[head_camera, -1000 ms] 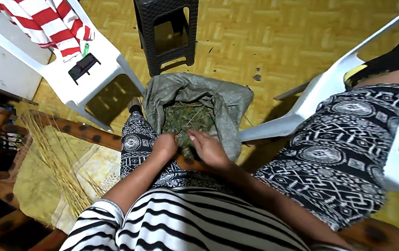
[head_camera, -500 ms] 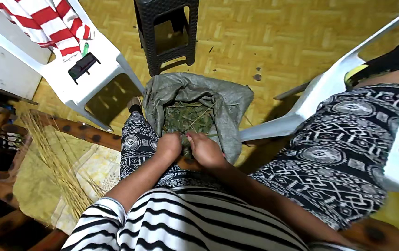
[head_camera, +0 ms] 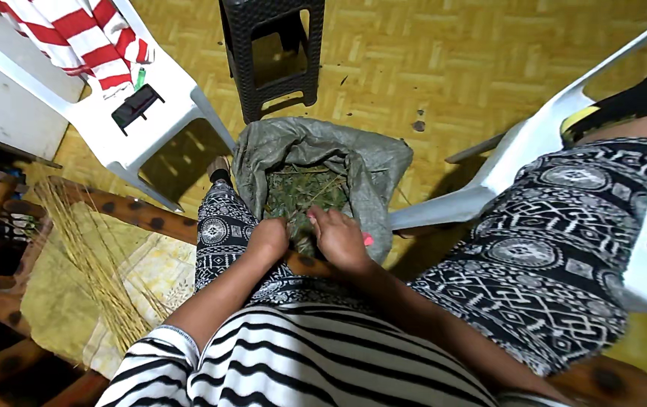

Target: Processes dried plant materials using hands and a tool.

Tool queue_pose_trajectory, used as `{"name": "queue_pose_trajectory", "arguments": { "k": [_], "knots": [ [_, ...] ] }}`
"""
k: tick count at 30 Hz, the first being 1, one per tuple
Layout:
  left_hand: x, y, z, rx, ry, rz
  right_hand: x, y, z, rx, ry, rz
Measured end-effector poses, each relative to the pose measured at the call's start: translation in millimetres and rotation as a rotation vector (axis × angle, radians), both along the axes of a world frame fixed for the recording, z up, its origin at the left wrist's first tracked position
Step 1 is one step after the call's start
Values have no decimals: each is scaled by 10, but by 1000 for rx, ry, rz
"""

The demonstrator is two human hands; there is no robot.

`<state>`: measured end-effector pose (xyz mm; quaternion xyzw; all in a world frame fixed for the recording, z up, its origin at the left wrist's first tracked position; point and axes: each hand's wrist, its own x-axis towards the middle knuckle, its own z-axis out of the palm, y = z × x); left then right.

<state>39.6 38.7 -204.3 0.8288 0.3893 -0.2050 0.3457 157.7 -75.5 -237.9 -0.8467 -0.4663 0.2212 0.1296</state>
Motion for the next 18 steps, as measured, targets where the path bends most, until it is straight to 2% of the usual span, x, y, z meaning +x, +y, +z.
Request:
{"name": "queue_pose_trajectory", "arguments": {
  "k": [6,11,18],
  "knots": [
    [4,15,27,15,-26,-4,72,-24,-48,43,-66,-14],
    [-87,69,35,-33,-19,37,334,-69,11,-75,103,-157],
    [45,71,-5,-21,23,43,-29,-34,222,-47,305,27]
  ]
}}
